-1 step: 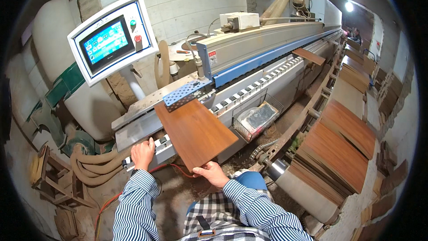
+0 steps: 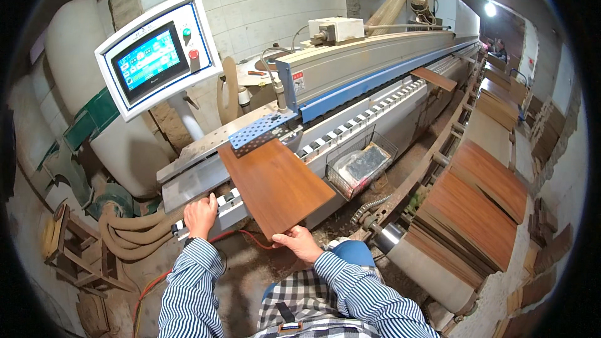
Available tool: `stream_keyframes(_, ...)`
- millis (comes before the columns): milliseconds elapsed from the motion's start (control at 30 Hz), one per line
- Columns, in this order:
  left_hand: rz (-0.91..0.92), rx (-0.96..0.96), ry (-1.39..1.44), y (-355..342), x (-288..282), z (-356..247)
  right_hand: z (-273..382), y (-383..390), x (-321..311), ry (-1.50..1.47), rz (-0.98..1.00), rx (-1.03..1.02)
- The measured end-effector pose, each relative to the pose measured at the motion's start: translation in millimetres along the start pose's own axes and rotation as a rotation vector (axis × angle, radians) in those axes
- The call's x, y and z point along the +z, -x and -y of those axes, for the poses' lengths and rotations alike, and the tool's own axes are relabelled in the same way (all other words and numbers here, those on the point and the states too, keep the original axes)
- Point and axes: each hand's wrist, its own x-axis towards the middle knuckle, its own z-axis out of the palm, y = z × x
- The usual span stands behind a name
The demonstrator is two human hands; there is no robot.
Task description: The person operates a belt sander in a workshop, repeatedly feeding rectangular wooden planks through the machine to smooth their surfaces. The person handles each plank individually, guiding it through the sander and placing the finished pieces onto a nearby stack.
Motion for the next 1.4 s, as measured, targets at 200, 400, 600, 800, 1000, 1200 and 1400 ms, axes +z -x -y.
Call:
stream_keyframes(200, -0.033, 0.012, -0.01, 0, 2, 2, 6, 1, -14, 0.005, -0.088, -0.017)
stream_keyframes(400, -0.028, 0.01, 0.009, -1, 4, 3, 12, 3, -33, -0.022, -0.201, -0.076)
stream_keyframes(600, -0.022, 0.004, -0.008, 0, 5, 3, 27, 6, -67, 0.026, -0.358, -0.052)
stream_keyframes(800, -0.025, -0.01, -0.002, 1, 5, 3, 50, 11, -95, 0.042, -0.503, -0.032)
stream_keyframes(1000, 0.009, -0.011, -0.042, -4, 4, -7, 81, 27, -134, 0.168, -0.792, -0.115)
stream_keyframes(1200, -0.042, 0.028, -0.075, -2, 13, 7, 129, 180, -181, 0.882, -1.211, -0.476)
stream_keyframes(1400, -0.071, 0.044, -0.05, -1, 11, 5, 151, 417, -252, 1.662, -2.111, -0.177)
